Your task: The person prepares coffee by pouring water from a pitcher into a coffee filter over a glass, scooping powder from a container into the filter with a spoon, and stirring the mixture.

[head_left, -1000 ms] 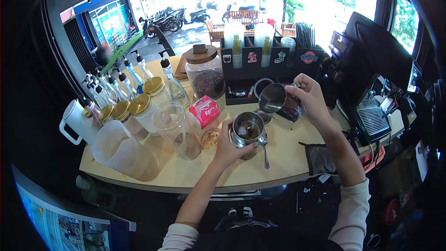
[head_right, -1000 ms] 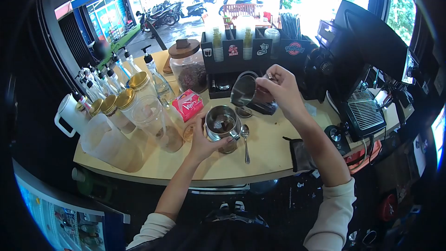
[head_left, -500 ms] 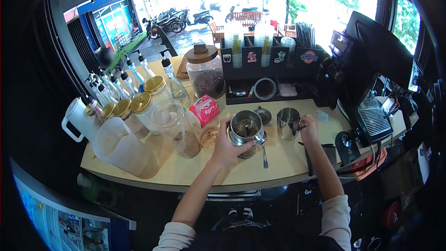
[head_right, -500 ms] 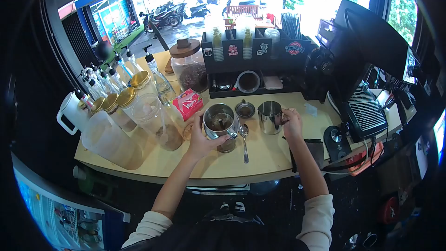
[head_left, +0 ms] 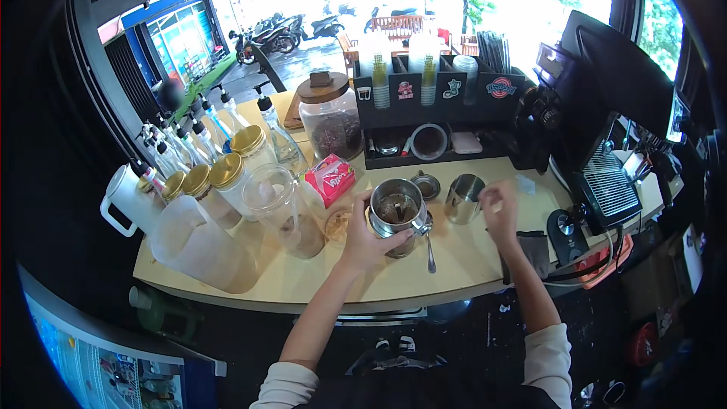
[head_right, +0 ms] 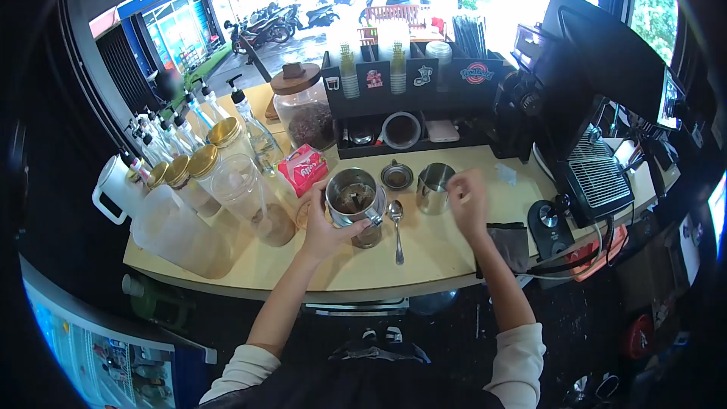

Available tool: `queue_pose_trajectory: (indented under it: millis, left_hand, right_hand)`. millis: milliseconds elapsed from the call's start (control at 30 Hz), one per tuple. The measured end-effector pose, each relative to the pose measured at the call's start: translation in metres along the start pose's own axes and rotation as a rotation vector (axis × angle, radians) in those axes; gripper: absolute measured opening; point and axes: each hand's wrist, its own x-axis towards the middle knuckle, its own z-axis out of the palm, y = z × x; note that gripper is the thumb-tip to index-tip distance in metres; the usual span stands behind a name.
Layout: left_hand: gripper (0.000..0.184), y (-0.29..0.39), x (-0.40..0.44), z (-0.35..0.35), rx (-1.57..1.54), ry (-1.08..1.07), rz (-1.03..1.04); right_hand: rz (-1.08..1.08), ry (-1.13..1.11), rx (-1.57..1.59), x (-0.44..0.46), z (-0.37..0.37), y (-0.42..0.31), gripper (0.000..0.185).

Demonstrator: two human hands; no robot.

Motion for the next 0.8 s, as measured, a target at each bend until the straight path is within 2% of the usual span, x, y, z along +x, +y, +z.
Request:
queue_pose_trajectory:
  millis: [67, 133, 167, 233, 467, 533, 633, 767, 800]
  left_hand:
    - [0.084, 0.0, 0.0, 0.0, 0.005, -0.002, 0.021]
    - [0.083, -0.001, 0.0, 0.002, -0.018, -0.001, 0.015]
    - [0.083, -0.002, -0.001, 0.001, -0.037, 0.003, 0.008]
    - [0.083, -0.003, -0.001, 0.001, -0.015, -0.003, 0.013]
    - [0.083, -0.009, 0.0, 0.0, 0.006, -0.013, 0.04]
    - [0.083, -0.007, 0.0, 0.001, -0.016, -0.013, 0.028]
    - [0.082, -0.006, 0.0, 0.0, -0.032, -0.011, 0.015]
    - [0.082, -0.007, 0.0, 0.001, -0.033, -0.008, 0.019]
    - [0.082, -0.007, 0.0, 0.001, -0.034, -0.008, 0.022]
  right_hand:
    - [0.11, -0.389, 0.072, -0.008, 0.005, -0.035, 0.019]
    - [-0.206, -0.61, -0.106, -0.018, 0.021, -0.045, 0.021]
    - [-0.206, -0.607, -0.106, -0.024, 0.027, -0.047, 0.021]
    - [-0.188, -0.825, -0.343, -0.031, 0.038, -0.047, 0.021]
    - [-0.226, -1.023, -0.341, -0.02, 0.044, -0.033, 0.026]
    - [-0.35, -1.075, -0.414, -0.017, 0.041, -0.04, 0.027]
    - [-0.409, -1.121, -0.5, -0.013, 0.039, -0.045, 0.026]
    - [-0.507, -1.107, -0.535, -0.021, 0.037, -0.035, 0.028]
    - [-0.594, -1.044, -0.507, -0.024, 0.036, -0.03, 0.028]
